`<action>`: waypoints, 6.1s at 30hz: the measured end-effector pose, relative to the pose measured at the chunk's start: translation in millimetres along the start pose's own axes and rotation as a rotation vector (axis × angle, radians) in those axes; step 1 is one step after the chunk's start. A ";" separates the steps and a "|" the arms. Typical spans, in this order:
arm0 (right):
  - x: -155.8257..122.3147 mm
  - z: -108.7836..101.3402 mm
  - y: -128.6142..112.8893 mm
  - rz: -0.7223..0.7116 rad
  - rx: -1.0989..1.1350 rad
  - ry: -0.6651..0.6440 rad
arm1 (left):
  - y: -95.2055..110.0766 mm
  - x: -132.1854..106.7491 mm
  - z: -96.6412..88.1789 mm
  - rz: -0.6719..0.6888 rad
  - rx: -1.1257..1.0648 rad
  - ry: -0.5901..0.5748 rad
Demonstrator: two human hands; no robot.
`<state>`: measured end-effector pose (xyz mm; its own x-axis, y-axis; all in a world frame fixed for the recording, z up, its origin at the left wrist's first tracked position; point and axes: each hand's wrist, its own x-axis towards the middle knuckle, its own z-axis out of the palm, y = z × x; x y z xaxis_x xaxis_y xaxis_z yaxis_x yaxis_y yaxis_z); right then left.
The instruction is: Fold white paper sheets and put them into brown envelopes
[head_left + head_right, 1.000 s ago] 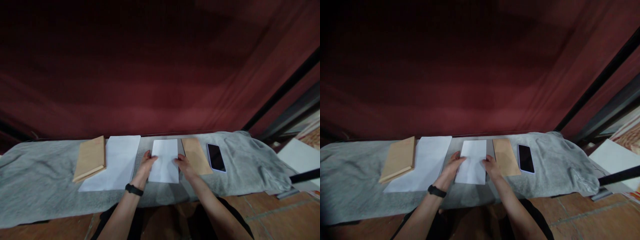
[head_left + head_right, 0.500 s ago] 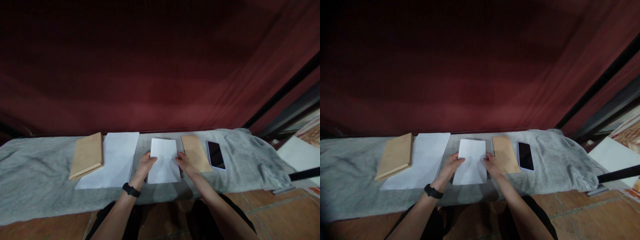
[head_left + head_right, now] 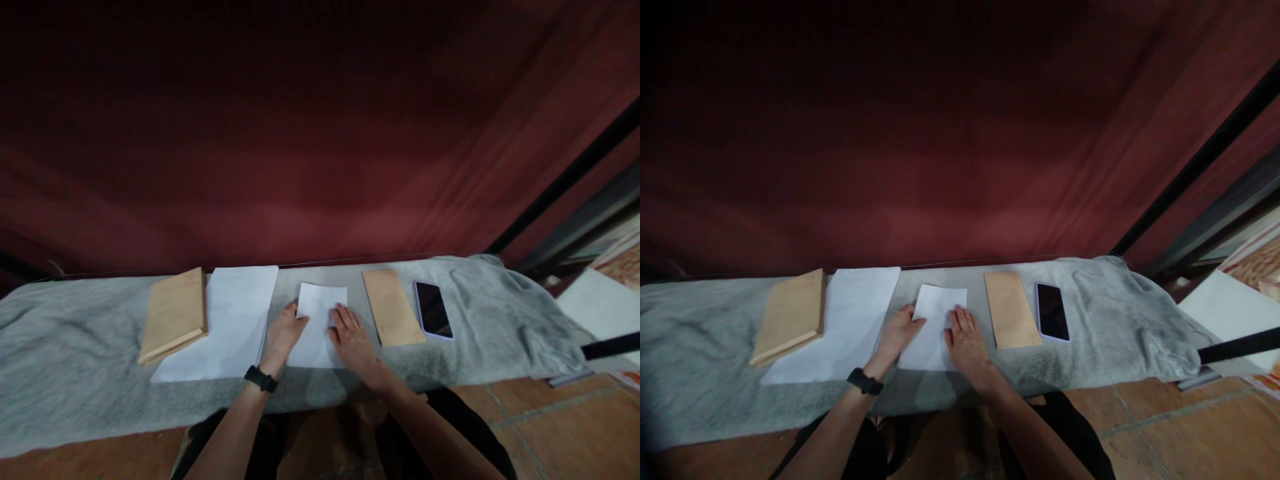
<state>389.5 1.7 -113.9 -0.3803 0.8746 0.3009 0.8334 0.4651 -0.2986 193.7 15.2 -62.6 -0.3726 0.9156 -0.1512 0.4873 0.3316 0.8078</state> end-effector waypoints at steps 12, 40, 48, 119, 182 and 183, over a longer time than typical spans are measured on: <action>-3.7 7.7 7.9 0.043 -0.032 0.042 | 7.6 -22.3 51.6 0.399 0.630 -0.049; 2.7 12.4 5.4 -0.020 -0.046 -0.009 | 0.7 -21.9 63.2 0.603 0.678 -0.110; 0.0 9.4 7.8 0.055 -0.068 0.046 | -10.5 -14.3 66.0 0.516 0.705 0.019; 36.9 -2.2 40.0 0.060 0.017 -0.089 | -2.1 -10.4 36.1 0.649 0.363 -0.248; -13.7 -85.9 46.6 -0.262 0.463 -0.396 | -31.6 -8.4 -26.1 0.815 0.328 -0.551; -15.2 -85.2 46.3 -0.268 0.464 -0.400 | -30.0 -9.9 -29.8 0.806 0.350 -0.596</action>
<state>468.1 -1.7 -55.1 -0.7440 0.6626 0.0863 0.4647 0.6059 -0.6457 159.2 -10.5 -68.3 0.5634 0.8258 0.0245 0.6529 -0.4632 0.5992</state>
